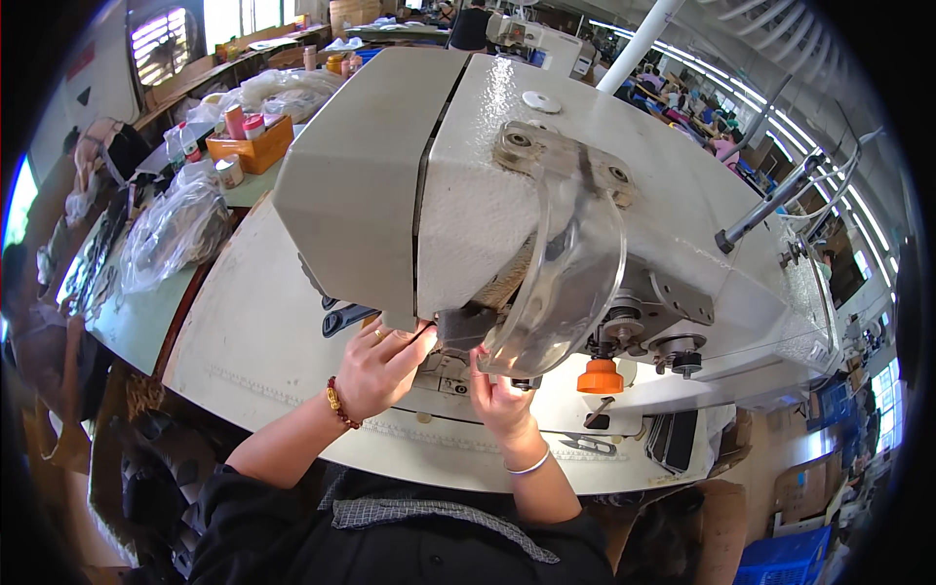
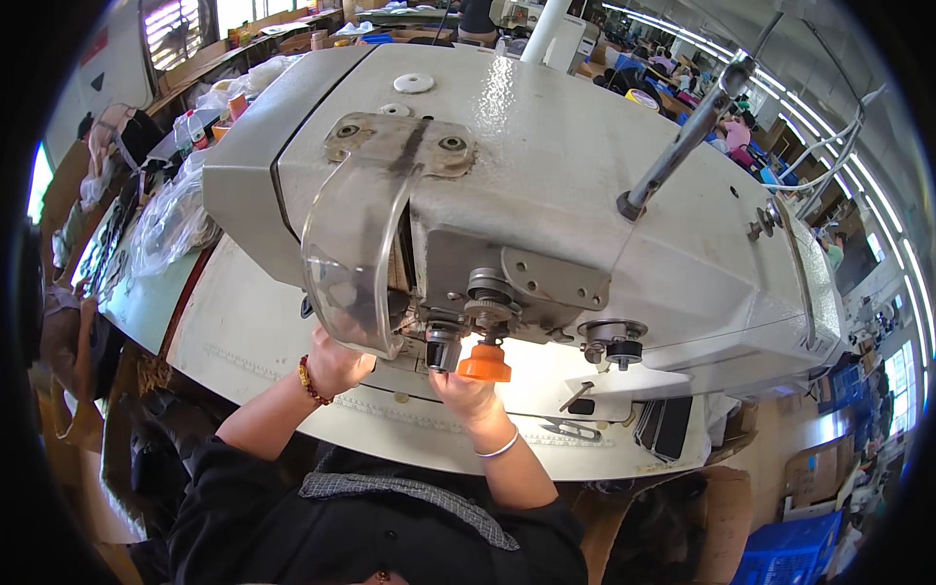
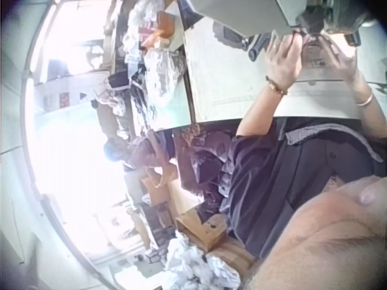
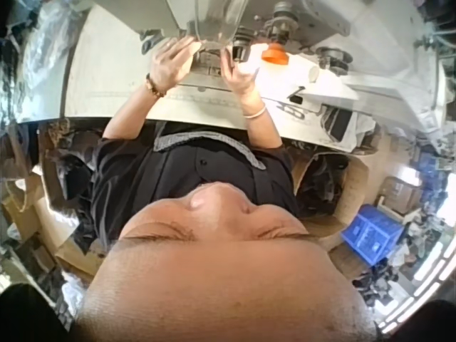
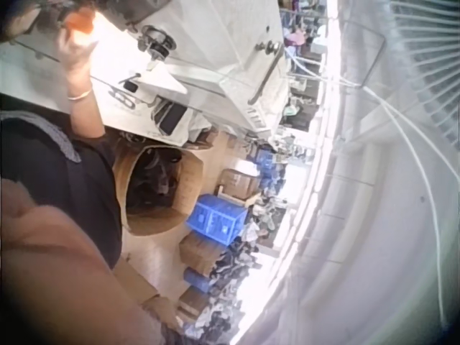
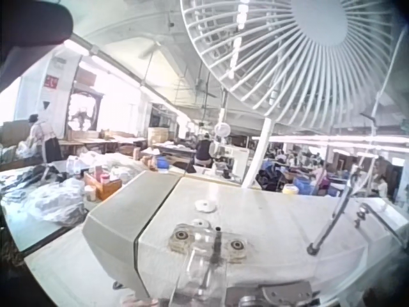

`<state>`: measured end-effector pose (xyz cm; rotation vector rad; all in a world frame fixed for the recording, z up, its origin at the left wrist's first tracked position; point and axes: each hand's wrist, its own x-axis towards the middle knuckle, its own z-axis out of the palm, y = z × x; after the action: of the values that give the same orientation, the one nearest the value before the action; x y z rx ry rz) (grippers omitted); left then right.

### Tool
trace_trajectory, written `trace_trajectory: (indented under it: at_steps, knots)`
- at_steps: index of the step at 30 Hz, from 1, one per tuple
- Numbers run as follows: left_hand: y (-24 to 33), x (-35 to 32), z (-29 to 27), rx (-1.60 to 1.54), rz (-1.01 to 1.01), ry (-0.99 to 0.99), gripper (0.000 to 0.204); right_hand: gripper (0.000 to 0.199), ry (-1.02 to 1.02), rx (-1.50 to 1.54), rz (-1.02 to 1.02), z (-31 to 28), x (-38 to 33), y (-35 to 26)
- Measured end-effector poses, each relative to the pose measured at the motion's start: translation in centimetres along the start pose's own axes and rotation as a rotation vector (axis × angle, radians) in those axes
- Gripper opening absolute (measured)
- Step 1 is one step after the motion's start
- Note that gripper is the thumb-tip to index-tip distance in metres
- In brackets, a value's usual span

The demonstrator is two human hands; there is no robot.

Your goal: The person takes a boot upper from a box, aligns its sections, and stitches them together using a sewing machine.

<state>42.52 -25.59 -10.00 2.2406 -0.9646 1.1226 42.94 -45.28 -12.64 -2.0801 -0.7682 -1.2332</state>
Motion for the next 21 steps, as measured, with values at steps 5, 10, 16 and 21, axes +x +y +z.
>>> trace_trajectory:
  at_steps: [5,10,16,21]
  knots:
    - [0.8,-0.2,-0.3,0.102,0.011,-0.068,0.037,0.011,-0.020,0.035,0.045,-0.1,0.1,0.0]
    - [1.8,0.1,-0.2,0.152,-0.012,-0.047,0.038,0.011,-0.056,0.025,0.038,-0.1,0.4,-0.2]
    - [2.2,0.3,-1.1,0.192,-0.059,-0.138,0.035,0.012,-0.056,0.224,0.164,-0.9,-1.1,-3.6]
    - [3.5,1.6,-1.7,0.231,-0.072,-0.282,0.033,0.021,-0.259,0.530,0.282,4.5,-3.7,-4.9]
